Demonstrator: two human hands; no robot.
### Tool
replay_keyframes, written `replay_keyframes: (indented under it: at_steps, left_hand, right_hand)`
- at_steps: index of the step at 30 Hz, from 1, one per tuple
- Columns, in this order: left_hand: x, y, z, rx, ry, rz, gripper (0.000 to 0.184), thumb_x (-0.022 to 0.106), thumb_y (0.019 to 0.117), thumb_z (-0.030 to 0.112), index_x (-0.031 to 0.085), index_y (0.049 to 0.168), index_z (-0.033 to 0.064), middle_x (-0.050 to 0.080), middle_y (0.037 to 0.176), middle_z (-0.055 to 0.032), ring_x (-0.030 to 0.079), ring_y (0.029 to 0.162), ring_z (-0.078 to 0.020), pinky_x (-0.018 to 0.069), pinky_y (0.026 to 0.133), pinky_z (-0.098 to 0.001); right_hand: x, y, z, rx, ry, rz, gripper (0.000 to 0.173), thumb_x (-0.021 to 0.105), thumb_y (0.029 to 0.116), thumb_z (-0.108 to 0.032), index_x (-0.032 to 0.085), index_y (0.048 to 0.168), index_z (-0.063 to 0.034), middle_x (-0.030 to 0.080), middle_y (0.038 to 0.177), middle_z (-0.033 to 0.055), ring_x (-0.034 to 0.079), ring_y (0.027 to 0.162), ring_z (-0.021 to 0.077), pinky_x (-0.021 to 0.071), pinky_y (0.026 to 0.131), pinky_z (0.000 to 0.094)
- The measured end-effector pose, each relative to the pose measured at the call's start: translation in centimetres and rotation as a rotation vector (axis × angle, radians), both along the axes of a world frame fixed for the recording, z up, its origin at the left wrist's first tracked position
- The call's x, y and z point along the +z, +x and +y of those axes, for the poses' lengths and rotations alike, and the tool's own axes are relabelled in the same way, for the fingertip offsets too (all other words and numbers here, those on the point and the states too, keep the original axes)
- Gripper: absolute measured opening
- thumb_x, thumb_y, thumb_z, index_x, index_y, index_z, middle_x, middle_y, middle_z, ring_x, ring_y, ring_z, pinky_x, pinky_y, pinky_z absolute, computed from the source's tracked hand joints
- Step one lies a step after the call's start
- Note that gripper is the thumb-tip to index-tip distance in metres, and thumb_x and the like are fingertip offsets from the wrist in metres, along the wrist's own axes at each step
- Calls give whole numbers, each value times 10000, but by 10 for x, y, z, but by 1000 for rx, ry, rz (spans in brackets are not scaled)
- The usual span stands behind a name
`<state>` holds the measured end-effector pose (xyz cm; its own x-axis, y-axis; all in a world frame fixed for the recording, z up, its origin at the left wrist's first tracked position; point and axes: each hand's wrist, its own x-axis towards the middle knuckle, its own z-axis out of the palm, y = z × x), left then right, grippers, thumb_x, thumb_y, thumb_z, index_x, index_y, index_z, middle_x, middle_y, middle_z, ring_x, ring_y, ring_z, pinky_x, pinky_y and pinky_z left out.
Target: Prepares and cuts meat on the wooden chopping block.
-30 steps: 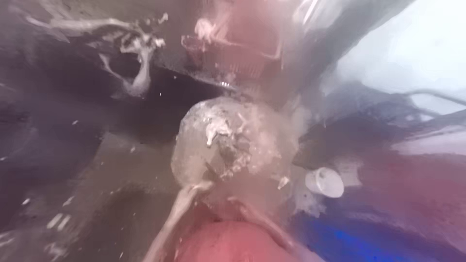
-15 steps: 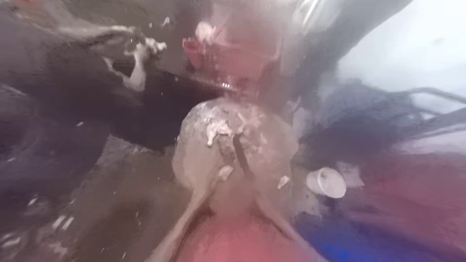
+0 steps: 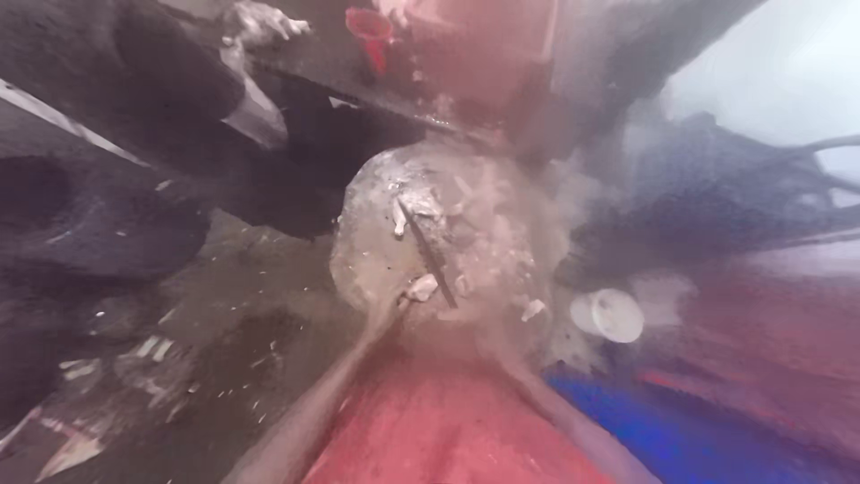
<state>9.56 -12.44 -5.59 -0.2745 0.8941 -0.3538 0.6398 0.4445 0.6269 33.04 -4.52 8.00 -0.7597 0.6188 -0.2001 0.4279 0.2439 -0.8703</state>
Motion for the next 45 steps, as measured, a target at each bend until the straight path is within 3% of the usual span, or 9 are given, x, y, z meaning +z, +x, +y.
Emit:
replay_keyframes:
  at_steps: [4, 13, 16, 21, 25, 29, 34, 41, 45]
  left_hand:
    - [0, 0, 1, -32, -3, -2, 332, 540, 1035, 287, 692, 1270, 110, 669, 1309, -124, 638, 1213, -298, 491, 1046, -541]
    - [-7, 10, -20, -1, 144, 12, 277, 588, 1000, 236, 726, 1173, 68, 711, 1178, -130, 672, 1121, -289, 522, 1000, -511]
    - [-5, 9, -21, -7, 101, 11, 257, 596, 988, 231, 724, 1155, 83, 717, 1139, -118, 680, 1084, -281, 533, 965, -507]
    - [3, 7, -15, -11, 50, 8, 301, 557, 1010, 244, 710, 1211, 79, 681, 1265, -131, 626, 1220, -285, 474, 1077, -485]
    - [4, 7, -17, 17, 64, -54, 327, 594, 999, 249, 695, 1230, 41, 650, 1314, -162, 591, 1271, -307, 453, 1104, -495]
    - [-13, 7, -19, -13, 253, 9, 222, 615, 947, 188, 743, 1076, 59, 710, 1179, -127, 649, 1156, -286, 495, 1036, -472]
    - [-8, 12, -21, -89, 144, 64, 289, 594, 993, 224, 716, 1180, 39, 678, 1240, -171, 632, 1194, -324, 489, 1051, -507]
    - [27, 7, -47, 68, -23, -101, 284, 563, 1010, 233, 715, 1180, 65, 711, 1097, -150, 679, 1037, -291, 530, 962, -515]
    - [47, 4, -47, 68, 143, -472, 219, 658, 965, 174, 677, 1156, 69, 691, 1057, -70, 664, 909, -122, 566, 832, -315]
  right_hand:
    - [-73, 5, 18, 194, -30, -96, 430, 453, 1026, -33, 598, 1422, -116, 614, 1422, 78, 599, 1278, 161, 469, 1110, 351]
    - [22, -19, 0, 92, 295, 226, 342, 543, 994, -136, 689, 1303, -144, 695, 1191, 106, 670, 1068, 153, 563, 956, 349]
    - [-4, -10, -6, 121, 333, 67, 272, 571, 995, -263, 741, 1179, -155, 737, 1062, 90, 697, 988, 176, 566, 909, 401]
    - [-77, 4, 17, 261, 34, -57, 420, 477, 1017, -26, 627, 1396, -128, 642, 1387, 64, 623, 1242, 145, 495, 1084, 344]
    - [-28, -8, 3, 191, 143, 147, 396, 498, 1001, -43, 652, 1359, -109, 674, 1314, 82, 647, 1174, 145, 529, 1040, 349]
    - [10, -20, -15, 124, 258, 208, 275, 563, 1023, -292, 713, 1206, -152, 707, 1153, 85, 654, 1107, 155, 524, 1010, 371]
    - [-92, -7, -18, 230, -75, 16, 425, 442, 1007, -2, 594, 1401, -52, 603, 1421, 121, 585, 1297, 186, 461, 1124, 370]
    - [-63, 29, -24, 173, -167, 119, 386, 448, 1003, 3, 619, 1349, -15, 649, 1319, 139, 651, 1110, 136, 527, 991, 296]
    - [-40, 38, -13, 23, -100, 124, 377, 469, 967, -39, 648, 1297, -8, 680, 1185, 128, 654, 964, 109, 560, 868, 290]
